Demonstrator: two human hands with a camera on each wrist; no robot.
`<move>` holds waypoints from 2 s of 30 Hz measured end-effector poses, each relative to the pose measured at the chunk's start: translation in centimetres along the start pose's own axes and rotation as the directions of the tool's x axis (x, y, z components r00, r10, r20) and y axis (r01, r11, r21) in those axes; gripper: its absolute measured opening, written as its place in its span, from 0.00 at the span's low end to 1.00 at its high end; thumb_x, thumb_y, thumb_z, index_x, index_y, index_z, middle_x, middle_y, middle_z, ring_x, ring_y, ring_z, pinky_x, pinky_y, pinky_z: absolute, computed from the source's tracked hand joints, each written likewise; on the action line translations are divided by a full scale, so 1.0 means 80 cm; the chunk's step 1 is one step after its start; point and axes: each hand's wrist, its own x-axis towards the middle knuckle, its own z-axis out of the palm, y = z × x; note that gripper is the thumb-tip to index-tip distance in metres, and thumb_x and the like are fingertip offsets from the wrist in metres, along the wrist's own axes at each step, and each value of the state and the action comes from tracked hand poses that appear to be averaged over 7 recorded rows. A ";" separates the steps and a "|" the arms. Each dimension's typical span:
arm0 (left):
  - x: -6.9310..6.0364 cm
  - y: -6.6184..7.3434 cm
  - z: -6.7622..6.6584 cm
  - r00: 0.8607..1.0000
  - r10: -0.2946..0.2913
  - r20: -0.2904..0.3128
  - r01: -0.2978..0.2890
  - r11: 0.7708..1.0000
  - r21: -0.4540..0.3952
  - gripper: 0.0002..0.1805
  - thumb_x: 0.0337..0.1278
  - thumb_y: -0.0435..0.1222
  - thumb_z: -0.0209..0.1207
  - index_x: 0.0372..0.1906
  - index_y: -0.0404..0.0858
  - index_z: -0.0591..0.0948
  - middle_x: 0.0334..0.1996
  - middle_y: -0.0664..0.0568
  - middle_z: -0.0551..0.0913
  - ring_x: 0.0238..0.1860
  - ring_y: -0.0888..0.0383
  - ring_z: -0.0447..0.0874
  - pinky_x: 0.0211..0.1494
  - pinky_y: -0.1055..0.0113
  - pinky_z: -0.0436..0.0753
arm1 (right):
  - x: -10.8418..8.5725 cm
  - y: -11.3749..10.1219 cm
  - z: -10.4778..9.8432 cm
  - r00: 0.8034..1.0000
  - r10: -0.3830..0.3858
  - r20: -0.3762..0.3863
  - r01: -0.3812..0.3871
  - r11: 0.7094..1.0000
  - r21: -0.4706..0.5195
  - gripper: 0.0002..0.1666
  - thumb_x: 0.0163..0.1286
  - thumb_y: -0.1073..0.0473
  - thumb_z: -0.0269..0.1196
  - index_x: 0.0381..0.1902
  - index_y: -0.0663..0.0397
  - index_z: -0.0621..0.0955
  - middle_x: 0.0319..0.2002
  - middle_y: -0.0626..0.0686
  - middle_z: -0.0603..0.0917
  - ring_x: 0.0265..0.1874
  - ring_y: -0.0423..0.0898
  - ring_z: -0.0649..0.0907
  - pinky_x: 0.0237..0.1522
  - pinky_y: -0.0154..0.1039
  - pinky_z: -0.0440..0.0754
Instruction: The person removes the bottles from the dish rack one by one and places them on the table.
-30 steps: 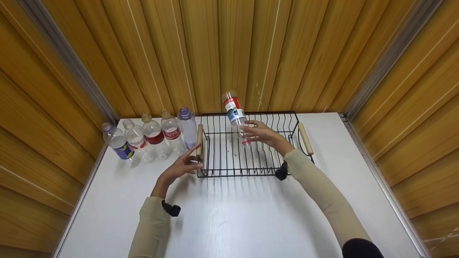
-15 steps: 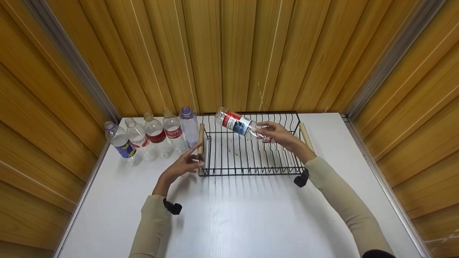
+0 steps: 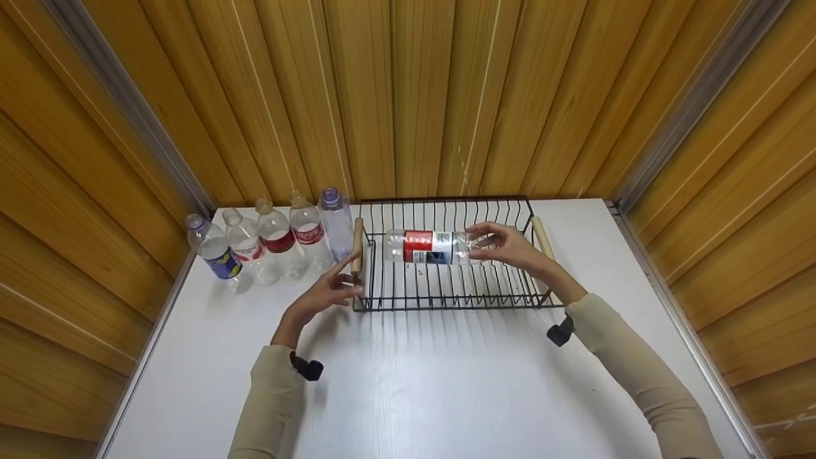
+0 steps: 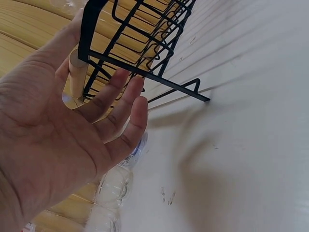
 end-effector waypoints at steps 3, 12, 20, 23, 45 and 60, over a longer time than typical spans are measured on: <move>0.002 -0.001 -0.001 1.000 0.008 -0.007 -0.008 1.000 0.004 0.48 0.66 0.41 0.67 0.82 0.60 0.52 0.64 0.34 0.76 0.56 0.52 0.83 0.60 0.45 0.82 | -0.005 0.003 0.000 1.000 -0.014 -0.001 0.014 0.999 -0.043 0.35 0.62 0.60 0.74 0.66 0.59 0.77 0.62 0.62 0.81 0.52 0.50 0.82 0.49 0.32 0.80; -0.005 0.010 0.006 0.994 0.038 -0.101 -0.027 0.994 0.108 0.44 0.64 0.40 0.68 0.81 0.52 0.60 0.62 0.32 0.79 0.57 0.46 0.82 0.58 0.48 0.82 | -0.019 0.008 0.002 1.000 -0.015 0.018 0.016 0.998 -0.053 0.36 0.57 0.59 0.78 0.64 0.54 0.79 0.63 0.61 0.81 0.59 0.60 0.81 0.51 0.32 0.83; -0.018 0.064 0.008 0.935 0.173 -0.311 -0.061 0.938 0.340 0.26 0.62 0.33 0.67 0.66 0.35 0.78 0.48 0.35 0.86 0.49 0.42 0.85 0.53 0.54 0.84 | -0.027 0.003 0.004 0.998 -0.055 0.036 0.057 0.997 -0.042 0.37 0.54 0.62 0.79 0.62 0.60 0.80 0.62 0.66 0.80 0.57 0.63 0.81 0.50 0.32 0.85; -0.023 0.085 0.014 0.934 0.211 -0.288 -0.110 0.938 0.330 0.21 0.67 0.35 0.64 0.63 0.35 0.80 0.49 0.37 0.86 0.50 0.44 0.85 0.52 0.56 0.83 | -0.030 -0.001 0.005 0.997 -0.066 0.043 0.067 0.997 -0.029 0.37 0.53 0.63 0.80 0.62 0.61 0.80 0.62 0.67 0.79 0.58 0.65 0.81 0.50 0.33 0.86; -0.002 0.124 0.069 0.933 0.261 0.247 -0.343 0.856 0.388 0.36 0.63 0.42 0.69 0.74 0.45 0.72 0.66 0.45 0.79 0.62 0.45 0.80 0.59 0.50 0.82 | -0.038 -0.013 0.024 0.971 -0.219 0.094 0.221 0.975 -0.015 0.35 0.51 0.67 0.80 0.58 0.62 0.81 0.58 0.63 0.80 0.55 0.66 0.82 0.48 0.40 0.89; -0.007 0.120 0.064 0.941 0.245 0.234 -0.324 0.851 0.413 0.37 0.58 0.38 0.72 0.73 0.42 0.73 0.66 0.43 0.80 0.61 0.45 0.81 0.60 0.49 0.83 | -0.046 -0.011 0.009 0.975 -0.156 0.159 0.160 0.987 -0.008 0.45 0.56 0.65 0.78 0.71 0.58 0.73 0.66 0.62 0.77 0.61 0.62 0.79 0.53 0.38 0.87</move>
